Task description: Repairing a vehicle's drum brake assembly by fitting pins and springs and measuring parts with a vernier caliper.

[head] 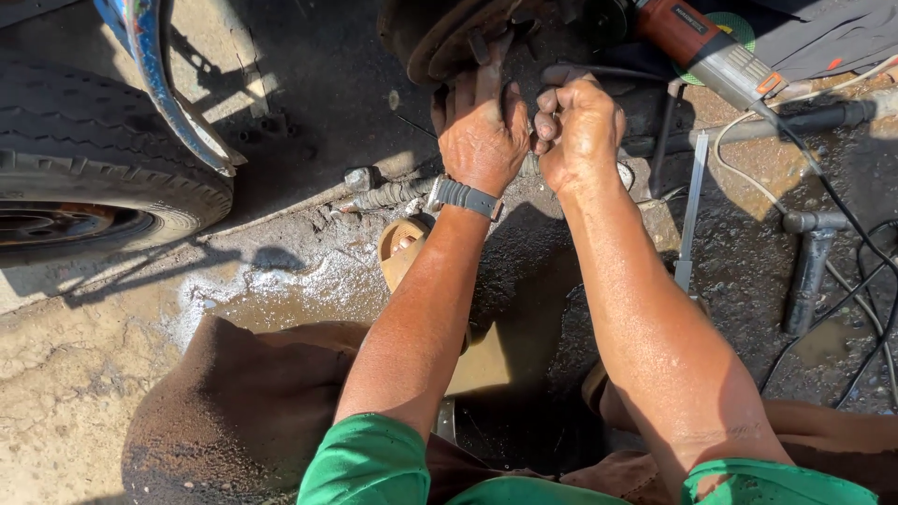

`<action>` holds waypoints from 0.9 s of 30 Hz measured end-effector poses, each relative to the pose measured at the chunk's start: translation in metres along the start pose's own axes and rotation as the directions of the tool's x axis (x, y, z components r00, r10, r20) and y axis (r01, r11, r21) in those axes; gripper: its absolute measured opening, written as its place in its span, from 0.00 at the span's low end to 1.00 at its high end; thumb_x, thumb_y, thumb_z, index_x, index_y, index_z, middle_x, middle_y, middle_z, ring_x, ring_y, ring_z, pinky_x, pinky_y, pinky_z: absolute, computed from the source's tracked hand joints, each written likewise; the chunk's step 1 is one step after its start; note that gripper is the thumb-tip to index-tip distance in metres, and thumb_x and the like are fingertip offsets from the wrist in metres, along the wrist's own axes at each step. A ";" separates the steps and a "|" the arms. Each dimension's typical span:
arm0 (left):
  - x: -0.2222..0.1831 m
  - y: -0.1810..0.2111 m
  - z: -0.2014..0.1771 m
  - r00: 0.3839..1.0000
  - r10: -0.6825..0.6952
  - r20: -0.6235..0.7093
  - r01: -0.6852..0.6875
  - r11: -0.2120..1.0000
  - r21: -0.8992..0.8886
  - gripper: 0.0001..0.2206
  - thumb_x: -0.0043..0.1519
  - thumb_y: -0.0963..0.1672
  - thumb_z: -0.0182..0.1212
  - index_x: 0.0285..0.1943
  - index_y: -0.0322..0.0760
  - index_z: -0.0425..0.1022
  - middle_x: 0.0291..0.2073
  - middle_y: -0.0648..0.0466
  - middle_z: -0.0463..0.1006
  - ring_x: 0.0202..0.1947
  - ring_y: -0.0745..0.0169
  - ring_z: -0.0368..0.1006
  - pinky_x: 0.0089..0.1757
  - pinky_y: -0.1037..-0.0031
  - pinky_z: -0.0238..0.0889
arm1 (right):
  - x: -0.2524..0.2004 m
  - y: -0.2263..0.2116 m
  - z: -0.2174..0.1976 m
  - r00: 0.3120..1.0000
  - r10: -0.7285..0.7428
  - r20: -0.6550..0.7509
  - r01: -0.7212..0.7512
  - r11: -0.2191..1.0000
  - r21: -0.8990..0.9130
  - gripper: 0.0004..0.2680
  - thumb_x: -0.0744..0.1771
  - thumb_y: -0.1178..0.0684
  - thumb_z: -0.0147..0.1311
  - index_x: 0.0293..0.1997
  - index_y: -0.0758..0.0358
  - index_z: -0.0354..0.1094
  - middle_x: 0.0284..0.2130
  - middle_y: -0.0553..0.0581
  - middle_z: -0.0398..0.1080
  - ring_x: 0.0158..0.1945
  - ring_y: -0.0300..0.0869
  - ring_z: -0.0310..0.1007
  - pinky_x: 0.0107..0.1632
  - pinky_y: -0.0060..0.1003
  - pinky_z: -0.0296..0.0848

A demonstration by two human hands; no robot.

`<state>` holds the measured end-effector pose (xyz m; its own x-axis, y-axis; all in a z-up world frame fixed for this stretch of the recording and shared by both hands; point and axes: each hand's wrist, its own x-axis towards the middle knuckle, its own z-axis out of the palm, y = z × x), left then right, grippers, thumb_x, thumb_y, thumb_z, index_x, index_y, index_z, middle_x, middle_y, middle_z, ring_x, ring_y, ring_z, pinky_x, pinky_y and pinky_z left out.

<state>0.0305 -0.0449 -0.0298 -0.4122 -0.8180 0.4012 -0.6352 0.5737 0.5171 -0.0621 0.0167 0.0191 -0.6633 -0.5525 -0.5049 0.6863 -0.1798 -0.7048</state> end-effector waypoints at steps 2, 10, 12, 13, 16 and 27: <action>-0.001 0.002 -0.009 1.000 -0.008 0.009 0.008 1.000 -0.026 0.25 0.66 0.48 0.59 0.73 0.52 0.63 0.51 0.48 0.79 0.48 0.43 0.78 0.62 0.48 0.65 | -0.002 0.003 0.012 0.995 0.018 -0.097 -0.019 1.000 -0.008 0.05 0.64 0.61 0.45 0.28 0.62 0.66 0.20 0.54 0.66 0.15 0.37 0.55 0.19 0.36 0.48; -0.018 -0.016 -0.067 0.940 -0.216 -0.265 0.129 0.942 -0.310 0.14 0.70 0.43 0.58 0.64 0.44 0.70 0.44 0.56 0.77 0.40 0.65 0.71 0.40 0.74 0.69 | 0.022 0.039 0.016 0.963 -0.236 0.132 0.251 0.961 -0.116 0.09 0.68 0.54 0.59 0.44 0.71 0.68 0.14 0.45 0.54 0.11 0.30 0.47 0.13 0.29 0.50; 0.000 -0.023 -0.085 0.935 -0.213 -0.283 0.105 0.929 -0.354 0.18 0.72 0.44 0.56 0.71 0.42 0.64 0.58 0.51 0.72 0.57 0.55 0.69 0.57 0.66 0.65 | 0.031 0.046 0.017 0.956 -0.276 0.095 0.289 0.940 -0.179 0.07 0.67 0.56 0.59 0.40 0.70 0.67 0.24 0.52 0.56 0.15 0.31 0.51 0.15 0.29 0.53; 0.009 -0.026 -0.093 0.930 -0.211 -0.301 0.075 0.911 -0.406 0.22 0.74 0.46 0.54 0.77 0.39 0.59 0.73 0.47 0.66 0.75 0.45 0.66 0.74 0.58 0.62 | 0.035 0.049 0.017 0.943 -0.327 0.059 0.331 0.911 -0.246 0.05 0.66 0.59 0.58 0.37 0.69 0.66 0.33 0.59 0.59 0.20 0.32 0.55 0.16 0.29 0.55; 0.047 -0.046 -0.103 0.985 -0.125 -0.120 0.058 0.890 -0.453 0.25 0.77 0.56 0.50 0.79 0.46 0.57 0.77 0.46 0.65 0.77 0.38 0.68 0.72 0.56 0.65 | 0.000 0.023 0.053 0.776 -0.551 0.307 0.631 0.663 -0.402 0.05 0.69 0.53 0.60 0.42 0.61 0.79 0.32 0.54 0.81 0.32 0.38 0.76 0.38 0.31 0.69; 0.065 -0.037 -0.091 0.999 -0.026 -0.024 0.014 0.915 -0.404 0.27 0.71 0.58 0.51 0.67 0.37 0.64 0.56 0.41 0.78 0.51 0.38 0.83 0.51 0.57 0.76 | 0.008 0.036 0.064 0.614 -0.725 0.312 0.764 0.445 -0.468 0.04 0.68 0.62 0.53 0.37 0.68 0.76 0.23 0.57 0.76 0.20 0.37 0.68 0.21 0.31 0.65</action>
<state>0.0868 -0.1156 0.0452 -0.3802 -0.8313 0.4054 -0.3226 0.5300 0.7843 -0.0235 -0.0461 0.0215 -0.8118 -0.4623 0.3567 -0.3409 -0.1209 -0.9323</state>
